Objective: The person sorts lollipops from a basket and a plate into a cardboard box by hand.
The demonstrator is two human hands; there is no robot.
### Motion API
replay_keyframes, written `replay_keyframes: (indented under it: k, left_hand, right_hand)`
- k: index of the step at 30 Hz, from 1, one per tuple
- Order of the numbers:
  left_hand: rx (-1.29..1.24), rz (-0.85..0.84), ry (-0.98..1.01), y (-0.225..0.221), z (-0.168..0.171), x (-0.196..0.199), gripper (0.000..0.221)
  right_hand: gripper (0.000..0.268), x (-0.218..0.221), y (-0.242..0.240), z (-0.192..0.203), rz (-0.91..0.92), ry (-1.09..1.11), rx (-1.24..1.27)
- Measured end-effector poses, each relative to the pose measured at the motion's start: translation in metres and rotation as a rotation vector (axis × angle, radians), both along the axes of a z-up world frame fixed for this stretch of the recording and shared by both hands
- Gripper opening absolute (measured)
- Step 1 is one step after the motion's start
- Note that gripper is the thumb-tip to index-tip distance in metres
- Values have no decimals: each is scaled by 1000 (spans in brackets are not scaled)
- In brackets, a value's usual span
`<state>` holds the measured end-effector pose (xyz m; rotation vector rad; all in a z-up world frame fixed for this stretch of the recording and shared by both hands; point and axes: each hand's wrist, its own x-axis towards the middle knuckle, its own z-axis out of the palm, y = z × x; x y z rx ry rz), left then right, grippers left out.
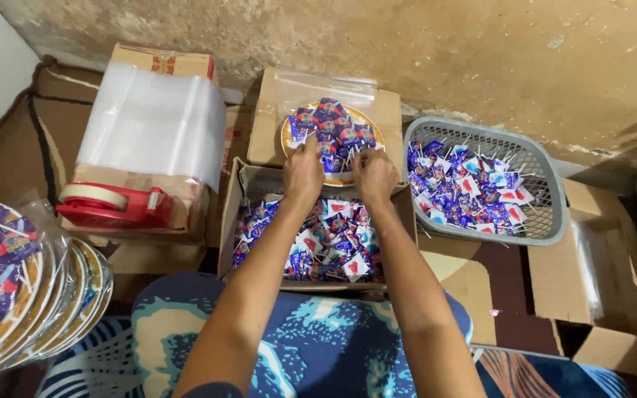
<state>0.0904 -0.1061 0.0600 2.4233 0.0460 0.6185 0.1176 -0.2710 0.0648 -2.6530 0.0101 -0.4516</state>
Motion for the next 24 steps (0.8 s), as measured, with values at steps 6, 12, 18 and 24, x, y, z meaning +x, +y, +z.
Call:
replay_keyframes:
  k: [6,12,18,24]
  left_hand:
    - [-118,-68,-38,0,13,-28,26]
    - [-132,7,6,-14,31,-11,27]
    - [-144,163,18,0,-3,24,22]
    - [-38,202,-237,30,12,-15,25]
  right_hand:
    - [17,7,-5,5,-6,-174,90]
    - [16,5,3,13,-21,-195,125]
    - [15,8,2,-1,-49,-237,26]
    - [14,-12,-10,-14,-31,-305,68]
